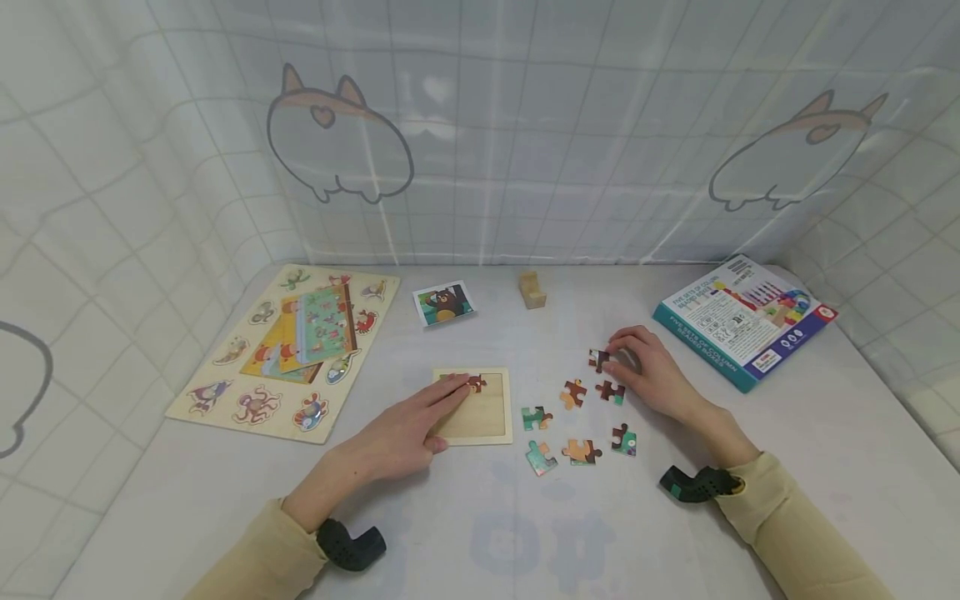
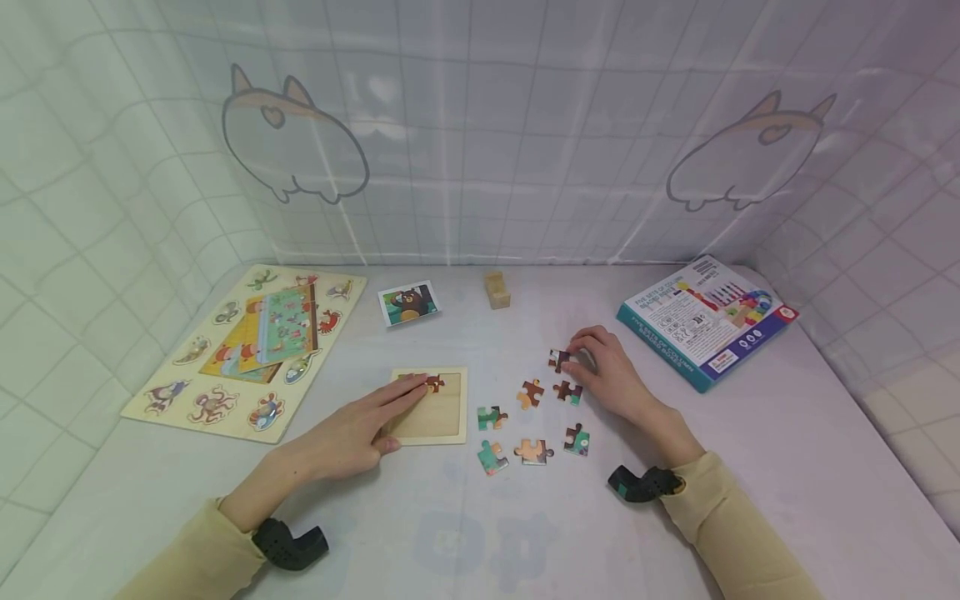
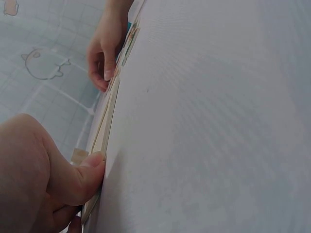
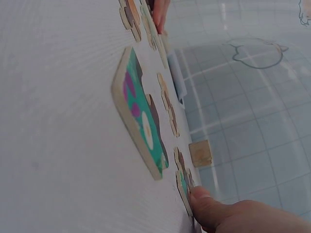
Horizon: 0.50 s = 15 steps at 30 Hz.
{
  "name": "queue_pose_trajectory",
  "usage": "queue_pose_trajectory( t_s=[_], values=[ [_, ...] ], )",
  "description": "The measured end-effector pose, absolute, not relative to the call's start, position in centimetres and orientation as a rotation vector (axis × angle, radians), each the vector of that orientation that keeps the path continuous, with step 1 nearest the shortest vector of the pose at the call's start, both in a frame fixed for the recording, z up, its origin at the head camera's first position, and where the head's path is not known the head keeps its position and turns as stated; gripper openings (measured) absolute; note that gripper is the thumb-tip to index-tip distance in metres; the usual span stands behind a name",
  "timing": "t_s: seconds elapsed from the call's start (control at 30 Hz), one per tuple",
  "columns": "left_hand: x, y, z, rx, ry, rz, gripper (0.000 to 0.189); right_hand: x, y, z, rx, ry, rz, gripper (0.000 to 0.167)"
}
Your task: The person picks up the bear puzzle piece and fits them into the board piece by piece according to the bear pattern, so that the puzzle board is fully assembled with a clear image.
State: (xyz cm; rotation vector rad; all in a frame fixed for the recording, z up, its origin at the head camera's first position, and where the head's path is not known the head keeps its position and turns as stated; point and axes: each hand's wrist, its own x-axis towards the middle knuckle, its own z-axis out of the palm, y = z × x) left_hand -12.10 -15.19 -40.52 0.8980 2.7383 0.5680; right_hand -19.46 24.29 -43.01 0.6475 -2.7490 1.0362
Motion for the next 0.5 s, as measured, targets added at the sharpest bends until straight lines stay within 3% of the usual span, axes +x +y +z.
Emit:
queue_pose_trajectory(
  t_s=[0.5],
  values=[
    [-12.14,-15.19,-40.54,0.868,2.728,0.560,0.073,-19.44,24.29,-42.94,0.668,-2.748,1.042,0.018]
  ],
)
